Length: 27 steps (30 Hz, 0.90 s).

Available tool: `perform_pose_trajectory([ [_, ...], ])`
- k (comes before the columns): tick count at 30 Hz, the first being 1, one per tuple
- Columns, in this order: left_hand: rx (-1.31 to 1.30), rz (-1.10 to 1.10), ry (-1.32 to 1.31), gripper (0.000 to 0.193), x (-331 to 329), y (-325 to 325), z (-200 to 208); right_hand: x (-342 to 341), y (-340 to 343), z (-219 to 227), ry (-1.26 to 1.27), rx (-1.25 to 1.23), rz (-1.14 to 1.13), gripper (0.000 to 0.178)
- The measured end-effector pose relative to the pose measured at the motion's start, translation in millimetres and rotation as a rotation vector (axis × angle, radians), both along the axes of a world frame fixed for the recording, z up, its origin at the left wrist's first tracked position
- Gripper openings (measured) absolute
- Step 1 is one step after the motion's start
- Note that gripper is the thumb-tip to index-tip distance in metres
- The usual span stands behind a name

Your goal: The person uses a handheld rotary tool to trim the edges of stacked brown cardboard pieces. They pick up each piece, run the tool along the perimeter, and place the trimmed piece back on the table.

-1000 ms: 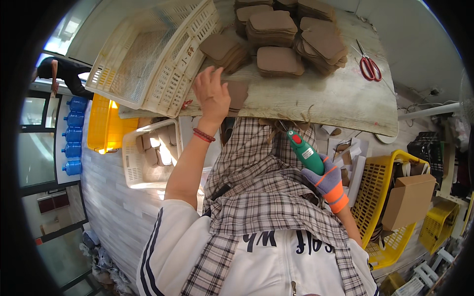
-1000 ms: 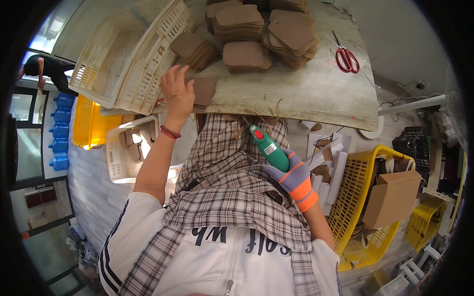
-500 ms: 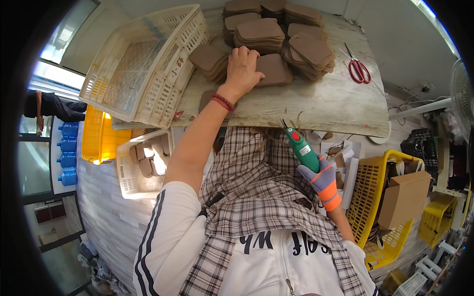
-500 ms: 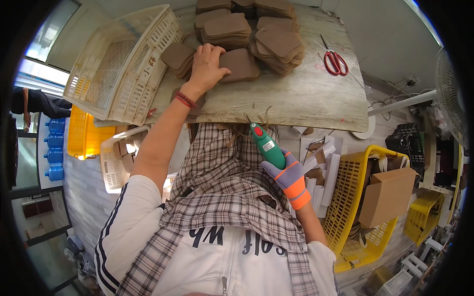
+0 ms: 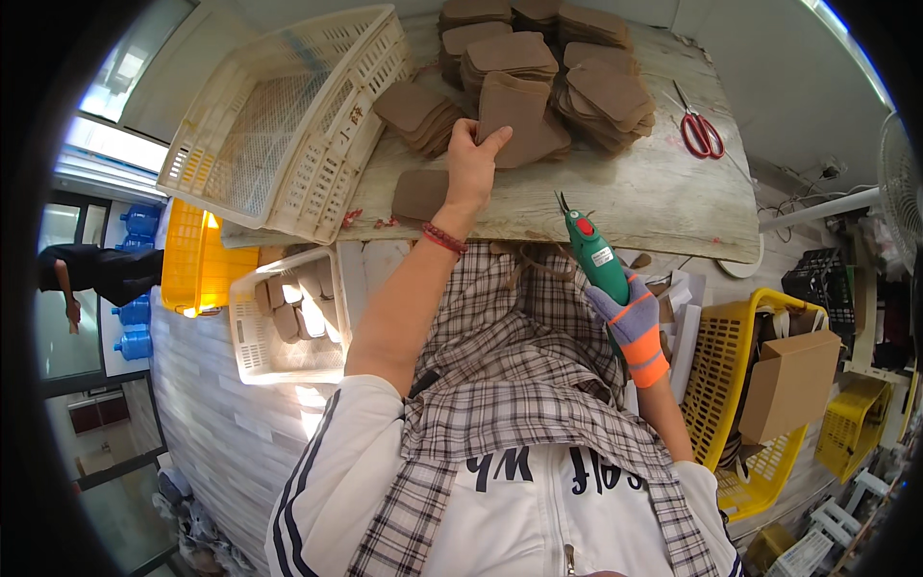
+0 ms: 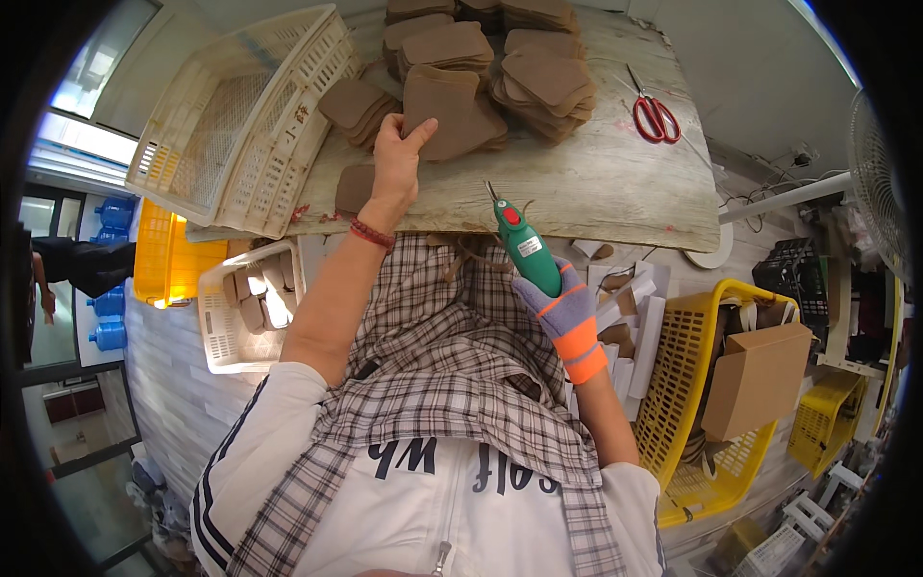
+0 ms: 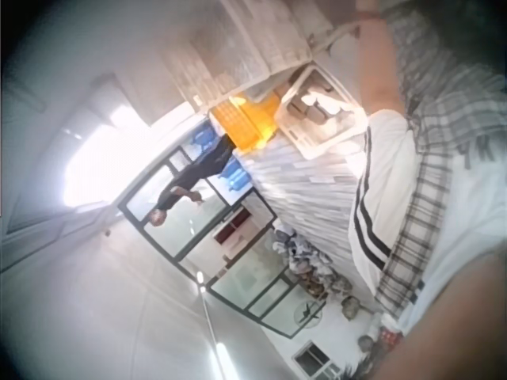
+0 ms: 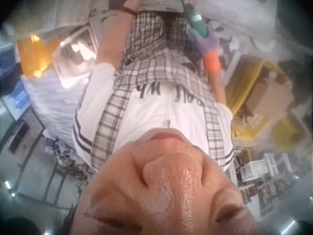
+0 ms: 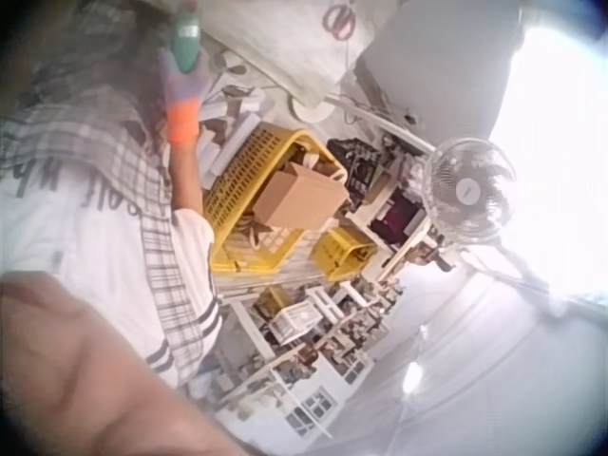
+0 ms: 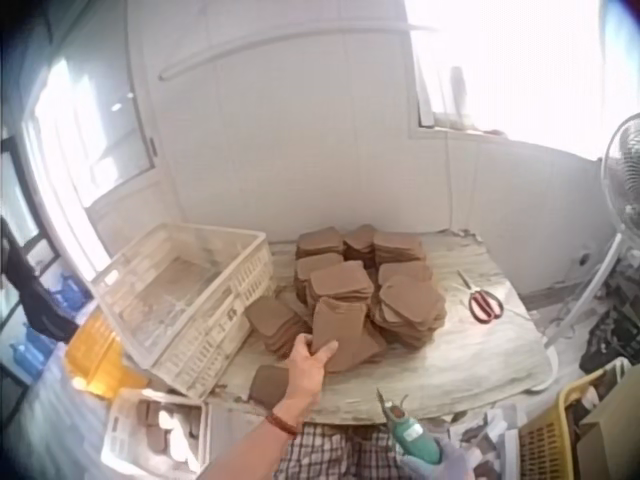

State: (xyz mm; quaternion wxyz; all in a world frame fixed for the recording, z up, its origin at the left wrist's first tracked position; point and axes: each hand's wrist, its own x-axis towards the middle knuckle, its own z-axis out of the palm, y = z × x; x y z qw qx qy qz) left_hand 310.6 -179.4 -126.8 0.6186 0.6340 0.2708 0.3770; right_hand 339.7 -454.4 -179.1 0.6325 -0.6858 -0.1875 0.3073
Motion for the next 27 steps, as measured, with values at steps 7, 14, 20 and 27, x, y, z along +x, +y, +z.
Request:
perform_pose_trajectory([
  [7, -0.618, -0.179, -0.43, 0.038, -4.2, -51.7, -11.2, 4.7, 4.0, -1.5, 0.072, 0.064, -0.06, 0.041],
  [14, -0.776, -0.179, -0.507, 0.042, -6.2, -59.6, -20.8, 4.2, -2.7, 9.3, 0.15, 0.074, -0.051, 0.041],
  [20, -0.846, -0.176, -0.513, 0.042, -5.7, -62.8, -24.1, 5.9, -5.1, 14.8, 0.175, 0.091, -0.007, 0.04],
  [27, -0.849, -0.252, -0.498, 0.04, -7.5, -65.6, -30.5, 9.1, -9.3, 12.0, 0.184, 0.078, -0.007, 0.039],
])
